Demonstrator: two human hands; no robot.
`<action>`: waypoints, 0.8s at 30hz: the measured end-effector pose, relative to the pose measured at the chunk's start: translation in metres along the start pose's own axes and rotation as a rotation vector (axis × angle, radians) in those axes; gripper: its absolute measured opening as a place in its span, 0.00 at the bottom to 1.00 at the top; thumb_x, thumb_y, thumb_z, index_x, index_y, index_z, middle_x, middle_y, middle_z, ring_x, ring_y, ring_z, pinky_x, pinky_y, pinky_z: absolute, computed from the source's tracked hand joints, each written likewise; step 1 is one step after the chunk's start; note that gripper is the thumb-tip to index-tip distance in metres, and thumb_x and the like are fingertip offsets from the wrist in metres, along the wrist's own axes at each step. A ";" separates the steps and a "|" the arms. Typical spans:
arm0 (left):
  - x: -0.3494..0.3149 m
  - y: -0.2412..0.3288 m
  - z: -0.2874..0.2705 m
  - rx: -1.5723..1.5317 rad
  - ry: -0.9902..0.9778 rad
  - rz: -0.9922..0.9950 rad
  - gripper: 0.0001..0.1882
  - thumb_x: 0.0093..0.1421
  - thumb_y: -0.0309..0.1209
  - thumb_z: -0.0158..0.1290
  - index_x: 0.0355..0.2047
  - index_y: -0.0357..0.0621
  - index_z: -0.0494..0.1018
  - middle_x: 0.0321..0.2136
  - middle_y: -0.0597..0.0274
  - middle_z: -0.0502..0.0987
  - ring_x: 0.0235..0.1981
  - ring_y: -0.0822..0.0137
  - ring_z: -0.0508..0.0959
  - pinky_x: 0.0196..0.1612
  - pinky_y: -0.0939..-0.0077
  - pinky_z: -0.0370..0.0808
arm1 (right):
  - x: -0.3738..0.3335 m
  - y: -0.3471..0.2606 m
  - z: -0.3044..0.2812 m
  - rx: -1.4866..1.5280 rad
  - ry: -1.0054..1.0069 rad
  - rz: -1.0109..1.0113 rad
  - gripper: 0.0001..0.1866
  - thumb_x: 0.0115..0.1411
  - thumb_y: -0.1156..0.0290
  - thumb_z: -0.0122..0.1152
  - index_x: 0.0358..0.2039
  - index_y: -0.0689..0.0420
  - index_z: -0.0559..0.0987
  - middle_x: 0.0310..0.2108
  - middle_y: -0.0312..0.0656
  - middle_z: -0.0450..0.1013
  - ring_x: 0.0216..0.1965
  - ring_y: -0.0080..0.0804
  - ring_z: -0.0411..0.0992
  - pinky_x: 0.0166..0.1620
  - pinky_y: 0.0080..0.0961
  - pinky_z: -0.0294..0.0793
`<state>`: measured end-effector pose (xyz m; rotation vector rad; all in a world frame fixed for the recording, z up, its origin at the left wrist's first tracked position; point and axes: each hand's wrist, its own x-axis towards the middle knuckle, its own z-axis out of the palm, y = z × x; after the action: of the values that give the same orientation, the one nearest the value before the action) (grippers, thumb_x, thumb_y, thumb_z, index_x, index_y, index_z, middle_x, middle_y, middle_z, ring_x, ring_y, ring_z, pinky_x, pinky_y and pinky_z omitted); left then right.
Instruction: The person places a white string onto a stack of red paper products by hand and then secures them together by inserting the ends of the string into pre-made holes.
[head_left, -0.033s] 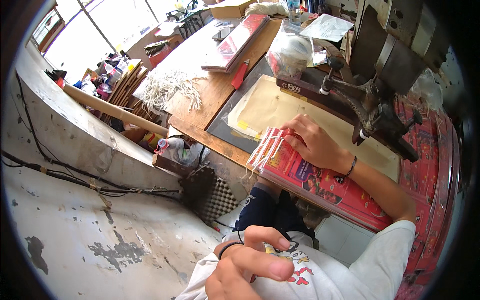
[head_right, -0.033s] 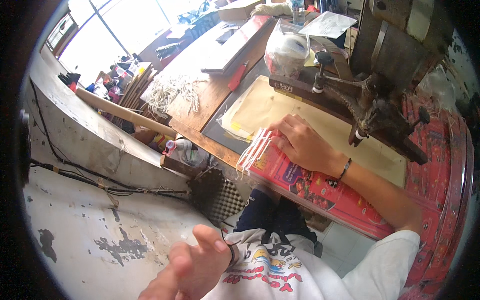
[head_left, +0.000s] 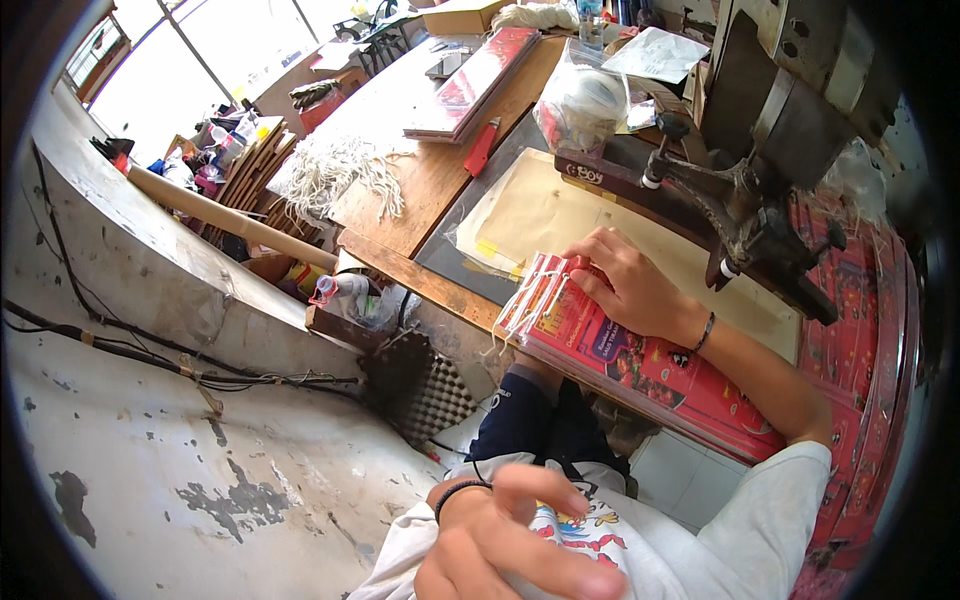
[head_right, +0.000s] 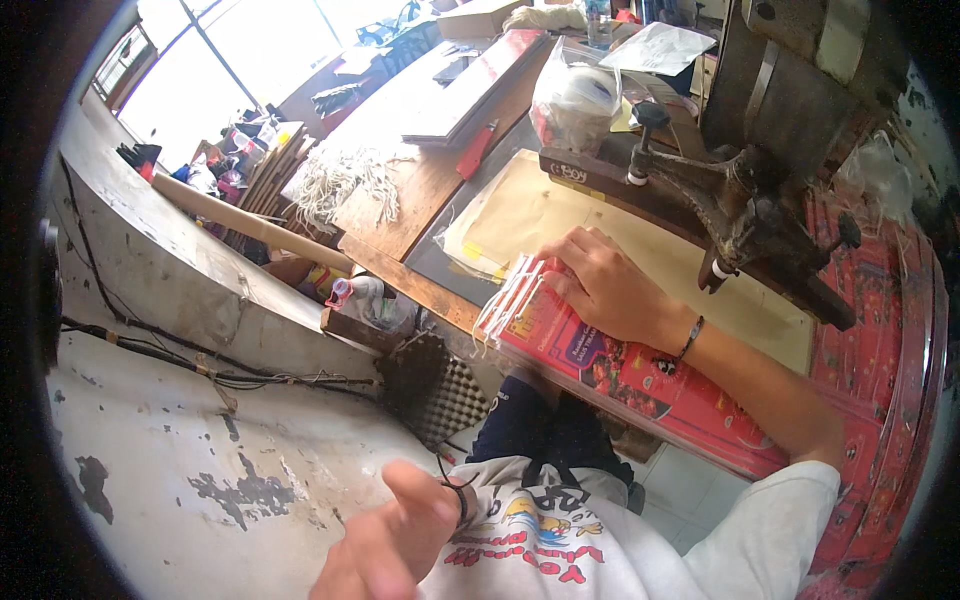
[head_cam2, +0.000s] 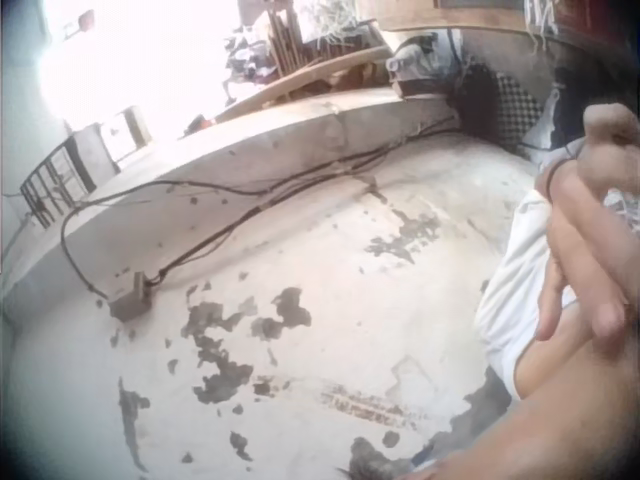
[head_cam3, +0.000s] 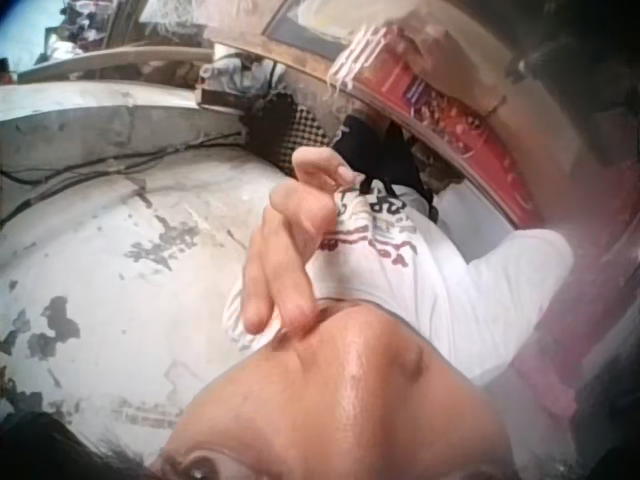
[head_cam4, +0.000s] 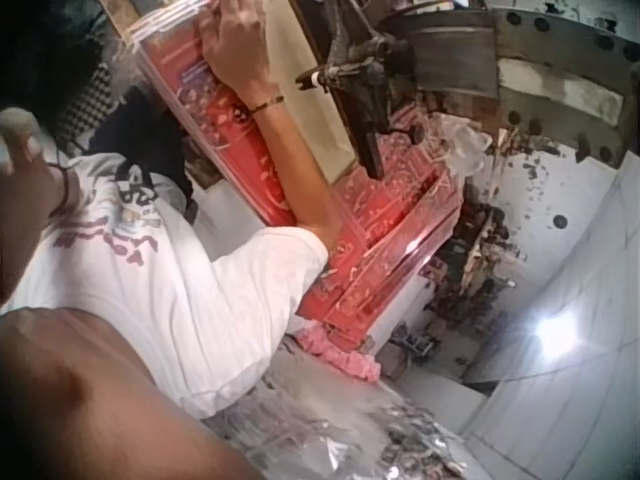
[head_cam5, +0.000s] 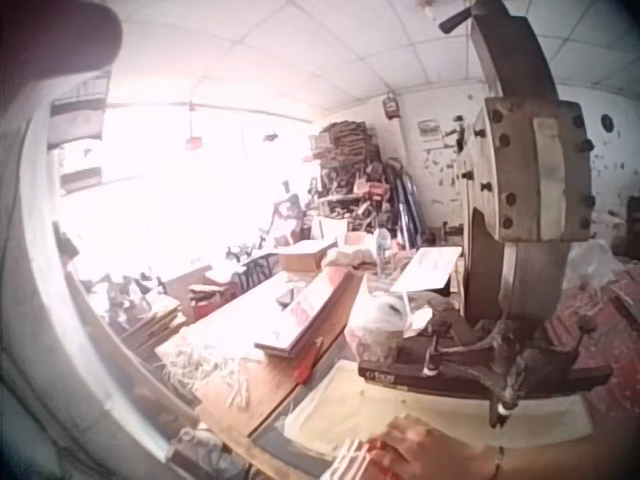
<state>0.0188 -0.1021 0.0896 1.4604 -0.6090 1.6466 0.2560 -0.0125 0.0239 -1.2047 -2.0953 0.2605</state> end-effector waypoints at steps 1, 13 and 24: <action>0.004 0.005 -0.005 -0.004 -0.062 0.038 0.24 0.71 0.52 0.41 0.64 0.66 0.69 0.54 0.77 0.79 0.60 0.49 0.70 0.55 0.46 0.54 | 0.002 -0.001 0.000 0.004 0.002 -0.009 0.12 0.64 0.69 0.57 0.47 0.58 0.74 0.37 0.49 0.70 0.42 0.48 0.70 0.50 0.42 0.69; -0.070 -0.037 -0.124 1.186 -0.253 -0.779 0.26 0.50 0.19 0.61 0.51 0.44 0.75 0.47 0.52 0.76 0.53 0.54 0.73 0.58 0.61 0.65 | 0.000 -0.003 0.001 0.009 -0.003 0.010 0.13 0.64 0.69 0.58 0.47 0.58 0.74 0.38 0.50 0.71 0.42 0.50 0.71 0.50 0.43 0.70; -0.080 -0.046 -0.127 1.197 -0.357 -0.934 0.24 0.50 0.26 0.65 0.50 0.49 0.78 0.52 0.61 0.78 0.55 0.58 0.73 0.60 0.62 0.57 | 0.001 -0.004 -0.001 -0.042 -0.005 -0.011 0.11 0.63 0.71 0.59 0.45 0.59 0.75 0.35 0.46 0.70 0.40 0.44 0.69 0.48 0.38 0.70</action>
<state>-0.0166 0.0036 -0.0212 2.3400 0.9950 0.9091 0.2538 -0.0141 0.0274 -1.2172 -2.1207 0.2156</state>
